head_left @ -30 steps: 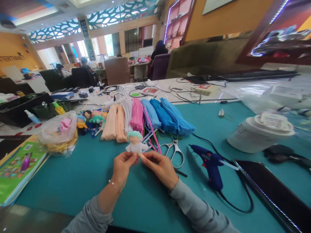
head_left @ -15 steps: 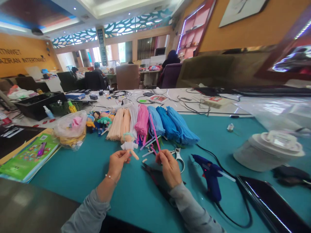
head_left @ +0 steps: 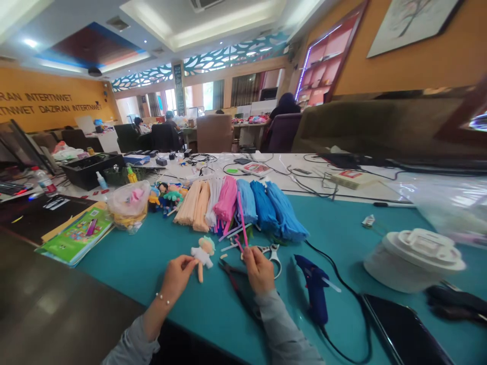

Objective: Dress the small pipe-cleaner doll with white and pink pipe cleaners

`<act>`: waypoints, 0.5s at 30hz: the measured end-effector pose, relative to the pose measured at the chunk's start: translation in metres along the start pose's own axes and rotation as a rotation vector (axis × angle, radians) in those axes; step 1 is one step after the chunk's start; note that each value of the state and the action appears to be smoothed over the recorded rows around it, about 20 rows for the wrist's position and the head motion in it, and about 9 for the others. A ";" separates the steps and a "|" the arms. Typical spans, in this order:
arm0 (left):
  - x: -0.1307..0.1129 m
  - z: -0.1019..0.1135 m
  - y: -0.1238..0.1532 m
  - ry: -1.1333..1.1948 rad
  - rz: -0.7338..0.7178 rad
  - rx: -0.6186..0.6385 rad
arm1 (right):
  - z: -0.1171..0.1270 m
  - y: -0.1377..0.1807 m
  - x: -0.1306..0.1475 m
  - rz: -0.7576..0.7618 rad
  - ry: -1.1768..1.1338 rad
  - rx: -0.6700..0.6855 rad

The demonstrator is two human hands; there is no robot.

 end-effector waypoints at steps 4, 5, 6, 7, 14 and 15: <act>-0.001 0.018 0.017 -0.247 -0.192 -0.048 | -0.001 -0.004 -0.009 -0.014 -0.021 0.002; 0.002 0.022 0.023 -0.360 -0.264 -0.066 | 0.000 -0.004 -0.010 -0.019 -0.028 0.004; 0.005 0.026 0.030 -0.449 -0.315 -0.090 | 0.000 -0.004 -0.011 -0.023 -0.036 0.009; 0.011 0.029 0.037 -0.519 -0.346 -0.113 | 0.000 -0.003 -0.010 -0.025 -0.045 0.019; 0.032 0.028 0.062 -0.841 -0.429 -0.220 | 0.004 0.006 0.011 0.005 -0.062 0.044; 0.031 0.026 0.062 -0.866 -0.428 -0.214 | 0.007 0.005 0.015 0.016 -0.056 0.034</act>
Point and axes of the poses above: each hand's wrist, its own y-axis away from the middle knuckle, its own z-axis out of the back of the hand, x = y × z, the point moved 4 cm from there along -y, towards the middle knuckle, and after that the axes turned 3 degrees about x, right-handed, at the moved point
